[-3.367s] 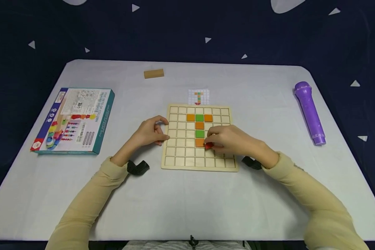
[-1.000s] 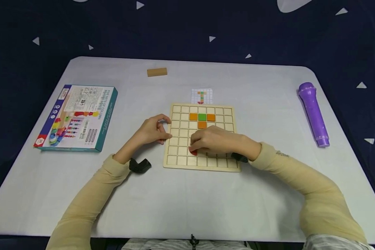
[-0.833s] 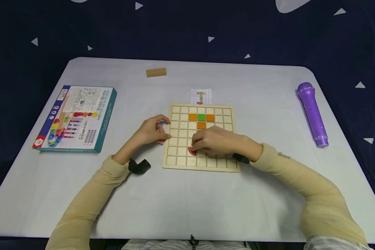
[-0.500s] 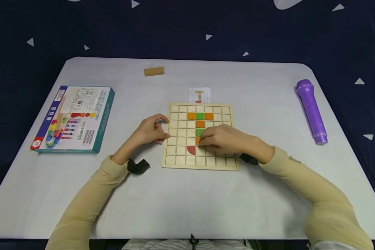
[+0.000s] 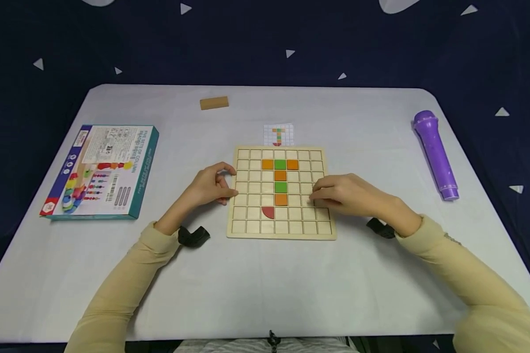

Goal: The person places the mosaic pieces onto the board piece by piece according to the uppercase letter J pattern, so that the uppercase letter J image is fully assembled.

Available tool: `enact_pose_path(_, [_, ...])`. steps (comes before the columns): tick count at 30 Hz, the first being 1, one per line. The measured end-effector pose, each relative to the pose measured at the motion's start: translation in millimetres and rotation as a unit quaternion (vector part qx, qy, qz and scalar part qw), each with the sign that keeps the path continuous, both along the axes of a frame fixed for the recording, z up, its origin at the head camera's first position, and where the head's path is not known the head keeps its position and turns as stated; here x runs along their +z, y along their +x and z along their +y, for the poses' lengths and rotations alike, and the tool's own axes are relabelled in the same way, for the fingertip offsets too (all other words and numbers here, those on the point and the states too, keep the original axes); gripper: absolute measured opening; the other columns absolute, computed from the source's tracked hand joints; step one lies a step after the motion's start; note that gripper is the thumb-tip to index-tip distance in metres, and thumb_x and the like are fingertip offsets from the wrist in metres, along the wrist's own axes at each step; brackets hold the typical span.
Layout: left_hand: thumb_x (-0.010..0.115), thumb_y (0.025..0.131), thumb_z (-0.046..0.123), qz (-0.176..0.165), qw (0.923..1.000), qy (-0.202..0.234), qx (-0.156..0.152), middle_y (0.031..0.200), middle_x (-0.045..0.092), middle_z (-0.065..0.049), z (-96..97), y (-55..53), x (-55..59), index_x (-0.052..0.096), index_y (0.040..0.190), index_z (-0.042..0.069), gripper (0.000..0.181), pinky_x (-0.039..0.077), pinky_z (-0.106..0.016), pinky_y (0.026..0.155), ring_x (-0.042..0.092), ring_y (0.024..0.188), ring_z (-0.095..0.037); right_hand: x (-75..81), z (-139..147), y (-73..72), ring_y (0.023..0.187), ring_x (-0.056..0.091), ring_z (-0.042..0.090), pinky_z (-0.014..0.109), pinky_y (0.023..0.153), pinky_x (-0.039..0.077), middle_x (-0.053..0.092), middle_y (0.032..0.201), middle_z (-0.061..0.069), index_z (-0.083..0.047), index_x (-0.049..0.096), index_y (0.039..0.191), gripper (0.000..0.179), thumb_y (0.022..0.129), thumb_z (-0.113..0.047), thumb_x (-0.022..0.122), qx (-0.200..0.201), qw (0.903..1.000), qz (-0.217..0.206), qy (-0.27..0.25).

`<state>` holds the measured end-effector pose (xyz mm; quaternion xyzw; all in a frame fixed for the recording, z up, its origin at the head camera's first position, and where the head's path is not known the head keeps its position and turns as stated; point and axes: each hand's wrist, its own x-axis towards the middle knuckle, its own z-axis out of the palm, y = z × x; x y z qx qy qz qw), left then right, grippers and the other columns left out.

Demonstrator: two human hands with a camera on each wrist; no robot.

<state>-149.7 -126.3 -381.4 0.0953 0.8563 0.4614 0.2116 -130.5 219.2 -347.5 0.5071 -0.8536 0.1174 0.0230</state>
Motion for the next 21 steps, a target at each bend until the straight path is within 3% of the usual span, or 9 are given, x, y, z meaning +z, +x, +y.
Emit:
enact_pose_path(6, [0.072, 0.08, 0.008, 0.002, 1.0, 0.002, 0.0, 0.062, 0.06, -0.001, -0.3, 0.3, 0.2, 0.051, 0.12, 0.006, 0.045, 0.053, -0.027, 0.051, 0.06, 0.047, -0.012, -1.1, 19.8, 4.4, 0.078, 0.064, 0.01, 0.026, 0.063, 0.053, 0.068, 0.093, 0.002, -0.009, 0.073, 0.094, 0.021, 0.075, 0.001, 0.071, -0.016, 0.9996, 0.016, -0.015])
enact_pose_path(12, [0.072, 0.08, 0.009, 0.004, 1.0, 0.002, -0.002, 0.062, 0.06, 0.0, -0.5, 0.3, -0.7, 0.051, 0.12, 0.006, 0.045, 0.053, -0.027, 0.051, 0.06, 0.047, -0.012, -3.1, 36.1, 10.6, 0.064, 0.052, 0.001, 0.02, 0.054, 0.044, 0.066, 0.091, -0.001, -0.009, 0.073, 0.093, 0.021, 0.073, -0.001, 0.072, -0.051, 0.9981, 0.017, -0.03])
enact_pose_path(21, [0.071, 0.08, 0.008, 0.009, 0.9999, 0.006, -0.009, 0.061, 0.061, 0.0, -1.2, -0.5, -1.4, 0.051, 0.12, 0.005, 0.045, 0.053, -0.027, 0.052, 0.06, 0.047, -0.012, -4.1, 54.0, 18.8, 0.075, 0.062, 0.007, 0.028, 0.061, 0.052, 0.066, 0.089, -0.003, -0.01, 0.073, 0.091, 0.02, 0.072, -0.006, 0.074, -0.092, 0.9952, 0.019, -0.027])
